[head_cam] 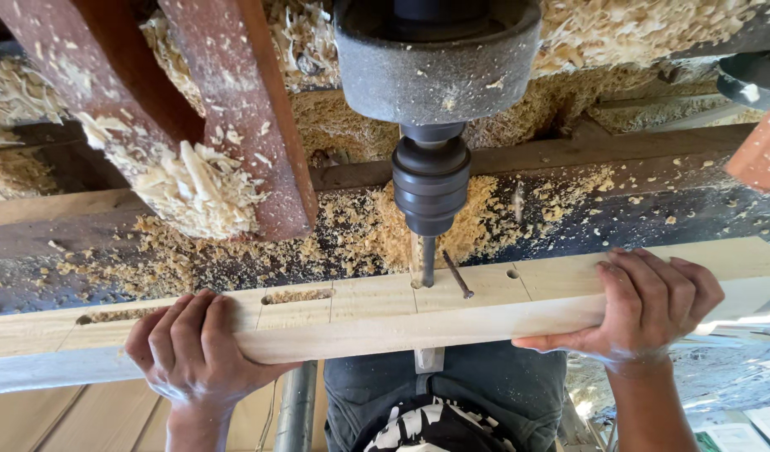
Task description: The person uses a drill press to bore elongated holes into a rectangular wooden plank. They hold the plank steady with both hands, aligning it with pencil marks, and feed it under the spinning drill bit to create the slots. After completing the first plank, they place it aside and retrieve another plank to repeat the process.
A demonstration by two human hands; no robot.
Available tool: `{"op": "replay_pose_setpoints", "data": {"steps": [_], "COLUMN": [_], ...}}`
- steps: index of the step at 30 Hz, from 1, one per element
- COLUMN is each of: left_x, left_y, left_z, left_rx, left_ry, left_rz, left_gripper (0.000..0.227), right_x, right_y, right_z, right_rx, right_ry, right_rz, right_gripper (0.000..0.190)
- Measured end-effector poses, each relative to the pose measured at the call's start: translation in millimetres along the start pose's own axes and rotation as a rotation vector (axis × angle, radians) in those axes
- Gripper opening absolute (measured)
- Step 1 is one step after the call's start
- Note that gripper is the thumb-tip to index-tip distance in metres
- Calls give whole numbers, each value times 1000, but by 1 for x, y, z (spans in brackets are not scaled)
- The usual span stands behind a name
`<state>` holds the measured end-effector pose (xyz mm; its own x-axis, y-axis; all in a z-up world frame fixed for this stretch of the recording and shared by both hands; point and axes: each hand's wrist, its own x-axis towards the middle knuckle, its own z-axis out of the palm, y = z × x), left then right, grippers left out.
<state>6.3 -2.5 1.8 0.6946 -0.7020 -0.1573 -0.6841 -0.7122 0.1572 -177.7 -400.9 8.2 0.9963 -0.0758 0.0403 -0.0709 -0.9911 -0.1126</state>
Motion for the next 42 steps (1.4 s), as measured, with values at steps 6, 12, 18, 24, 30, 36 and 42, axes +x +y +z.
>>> {"op": "replay_pose_setpoints", "data": {"steps": [6, 12, 18, 24, 30, 36, 42], "left_x": [8, 7, 3, -4, -23, -42, -40], "left_y": [3, -1, -16, -10, -2, 3, -1], "left_z": [-1, 0, 17, 11, 15, 9, 8], "left_rx": [15, 18, 40, 46, 59, 20, 1], "left_ry": [12, 24, 127, 118, 125, 99, 134], "left_rz": [-13, 13, 80, 50, 45, 45, 62], "left_gripper": [91, 92, 94, 92, 94, 89, 90], "right_x": [5, 2, 5, -12, -38, -60, -57], "right_y": [4, 12, 21, 22, 9, -12, -13], "right_z": [0, 9, 20, 21, 17, 10, 13], "right_rx": [-1, -14, -3, -10, -4, -20, -15], "right_ry": [7, 87, 255, 264, 236, 151, 167], "right_rz": [-12, -73, -131, -106, -79, -41, -77], "right_gripper": [99, 101, 99, 101, 101, 104, 102]}}
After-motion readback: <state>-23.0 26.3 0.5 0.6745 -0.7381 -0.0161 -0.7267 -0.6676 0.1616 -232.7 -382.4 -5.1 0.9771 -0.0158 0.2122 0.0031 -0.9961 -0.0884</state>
